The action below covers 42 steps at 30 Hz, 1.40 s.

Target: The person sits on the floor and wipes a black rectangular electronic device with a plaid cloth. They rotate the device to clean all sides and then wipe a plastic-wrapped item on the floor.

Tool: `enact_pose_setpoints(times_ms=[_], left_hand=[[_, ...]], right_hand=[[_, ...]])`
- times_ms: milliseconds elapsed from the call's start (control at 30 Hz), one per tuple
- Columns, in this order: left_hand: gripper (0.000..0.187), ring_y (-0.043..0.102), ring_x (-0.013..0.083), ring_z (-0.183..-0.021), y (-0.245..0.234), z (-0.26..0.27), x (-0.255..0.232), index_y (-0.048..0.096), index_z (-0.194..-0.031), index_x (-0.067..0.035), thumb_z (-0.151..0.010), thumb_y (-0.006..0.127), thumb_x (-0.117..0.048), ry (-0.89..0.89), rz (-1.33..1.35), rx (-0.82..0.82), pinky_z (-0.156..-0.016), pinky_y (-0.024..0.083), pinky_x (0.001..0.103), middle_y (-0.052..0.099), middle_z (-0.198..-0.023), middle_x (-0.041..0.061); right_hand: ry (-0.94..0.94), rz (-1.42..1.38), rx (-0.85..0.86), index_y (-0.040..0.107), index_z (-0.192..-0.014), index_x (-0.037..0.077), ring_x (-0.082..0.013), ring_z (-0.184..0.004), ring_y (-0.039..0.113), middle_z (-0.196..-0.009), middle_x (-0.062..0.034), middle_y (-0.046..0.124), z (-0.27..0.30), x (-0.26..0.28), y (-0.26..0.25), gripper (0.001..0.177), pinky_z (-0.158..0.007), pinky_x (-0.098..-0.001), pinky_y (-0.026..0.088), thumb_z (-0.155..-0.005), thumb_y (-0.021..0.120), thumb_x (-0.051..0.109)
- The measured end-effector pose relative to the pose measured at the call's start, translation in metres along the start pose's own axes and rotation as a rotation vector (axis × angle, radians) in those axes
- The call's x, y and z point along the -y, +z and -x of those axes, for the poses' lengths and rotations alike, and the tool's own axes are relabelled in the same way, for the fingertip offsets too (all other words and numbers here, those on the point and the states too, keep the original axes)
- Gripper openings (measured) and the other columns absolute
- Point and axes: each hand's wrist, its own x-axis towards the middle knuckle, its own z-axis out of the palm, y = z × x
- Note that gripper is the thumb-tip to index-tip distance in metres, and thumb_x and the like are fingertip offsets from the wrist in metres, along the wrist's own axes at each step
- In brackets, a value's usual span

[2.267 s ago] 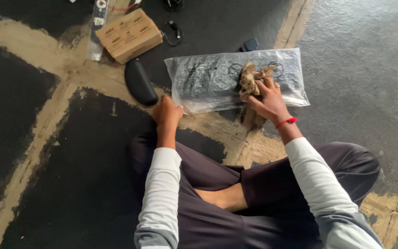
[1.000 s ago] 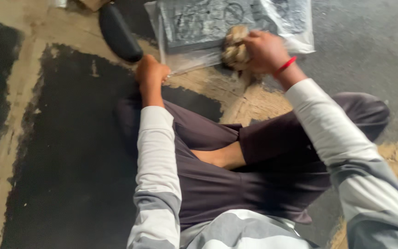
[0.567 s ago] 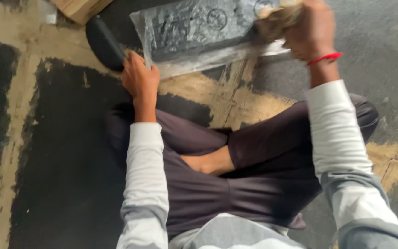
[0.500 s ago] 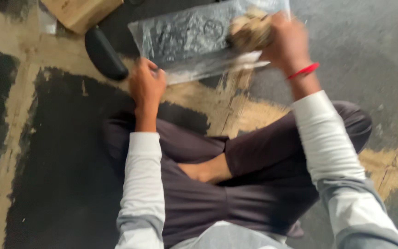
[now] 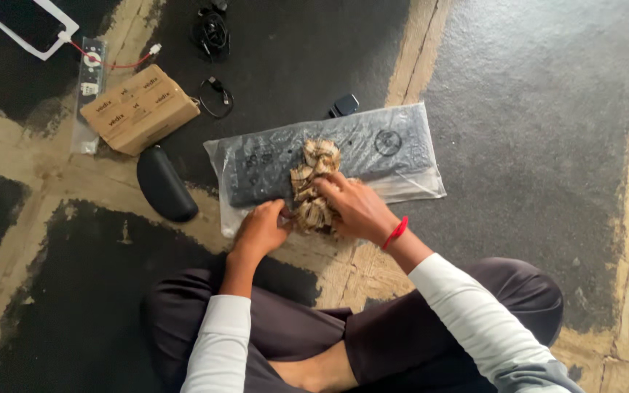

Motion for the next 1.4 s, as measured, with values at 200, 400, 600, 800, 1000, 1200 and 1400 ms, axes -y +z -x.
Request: enact_pose_setpoints(times_ms=[200, 400, 600, 800, 1000, 1200, 1400], left_hand=[[0.021, 0.069, 0.0322, -0.091, -0.010, 0.000, -0.006, 0.068, -0.098, -0.008, -0.082, 0.074, -0.020, -0.129, 0.073, 0.091, -0.080, 0.054, 0.045, 0.071, -0.093, 0.011], [0.026, 0.070, 0.0302, -0.090, -0.017, 0.003, -0.013, 0.068, -0.099, -0.008, -0.084, 0.077, -0.027, -0.141, 0.102, 0.107, -0.080, 0.054, 0.044, 0.070, -0.094, 0.010], [0.026, 0.070, 0.0292, -0.092, -0.014, 0.003, -0.010, 0.069, -0.099, -0.008, -0.084, 0.078, -0.027, -0.135, 0.102, 0.094, -0.081, 0.055, 0.043, 0.071, -0.096, 0.010], [0.028, 0.068, 0.0342, -0.097, -0.008, 0.005, -0.010, 0.068, -0.099, -0.007, -0.084, 0.078, -0.028, -0.137, 0.073, 0.090, -0.082, 0.053, 0.047, 0.070, -0.102, 0.012], [0.023, 0.067, 0.0382, -0.103, 0.002, 0.004, 0.002, 0.067, -0.098, -0.008, -0.082, 0.075, -0.023, -0.043, 0.039, 0.000, -0.084, 0.053, 0.049, 0.071, -0.105, 0.014], [0.034, 0.065, 0.0418, -0.105, -0.014, 0.014, -0.009, 0.063, -0.103, -0.005, -0.078, 0.079, -0.022, -0.067, -0.004, -0.108, -0.088, 0.052, 0.050, 0.069, -0.106, 0.021], [0.062, 0.057, 0.0370, -0.126, -0.037, 0.037, -0.052, 0.055, -0.133, -0.008, -0.074, 0.073, -0.016, 0.137, 0.193, -0.418, -0.108, 0.047, 0.046, 0.057, -0.135, 0.016]], right_hand=[[-0.009, 0.096, -0.004, 0.070, -0.115, 0.010, -0.0362, -0.098, 0.069, -0.119, -0.0143, 0.063, -0.010, 0.000, 0.014, 0.053, -0.080, -0.0461, 0.058, -0.063, 0.083, 0.014], [0.472, 0.169, 0.180, 0.078, -0.110, 0.021, -0.0327, -0.088, 0.072, -0.101, -0.0115, 0.074, -0.007, -0.061, -0.008, 0.034, -0.078, -0.0459, 0.061, -0.076, 0.079, 0.019], [0.864, 0.120, 0.083, 0.080, -0.100, 0.019, -0.0350, -0.094, 0.073, -0.102, -0.0144, 0.075, 0.028, -0.121, -0.048, 0.032, -0.083, -0.0468, 0.059, -0.071, 0.085, 0.032], [0.698, 0.390, -0.013, 0.074, -0.097, 0.007, -0.0398, -0.091, 0.074, -0.094, -0.0206, 0.074, 0.028, -0.094, -0.014, 0.023, -0.078, -0.0494, 0.060, -0.086, 0.073, 0.027], [0.279, 0.167, 0.075, 0.062, -0.121, 0.006, -0.0368, -0.098, 0.070, -0.131, -0.0179, 0.061, 0.008, 0.003, 0.011, 0.056, -0.079, -0.0466, 0.060, -0.070, 0.081, 0.018], [-0.083, -0.306, -0.025, 0.055, -0.139, 0.006, -0.0368, -0.120, 0.060, -0.135, -0.0182, 0.057, 0.014, 0.040, -0.022, 0.065, -0.097, -0.0450, 0.053, -0.080, 0.079, 0.022], [0.150, 0.043, 0.116, 0.058, -0.135, 0.009, -0.0331, -0.123, 0.061, -0.135, -0.0145, 0.063, 0.058, 0.005, -0.055, 0.054, -0.102, -0.0430, 0.053, -0.087, 0.074, 0.028]])
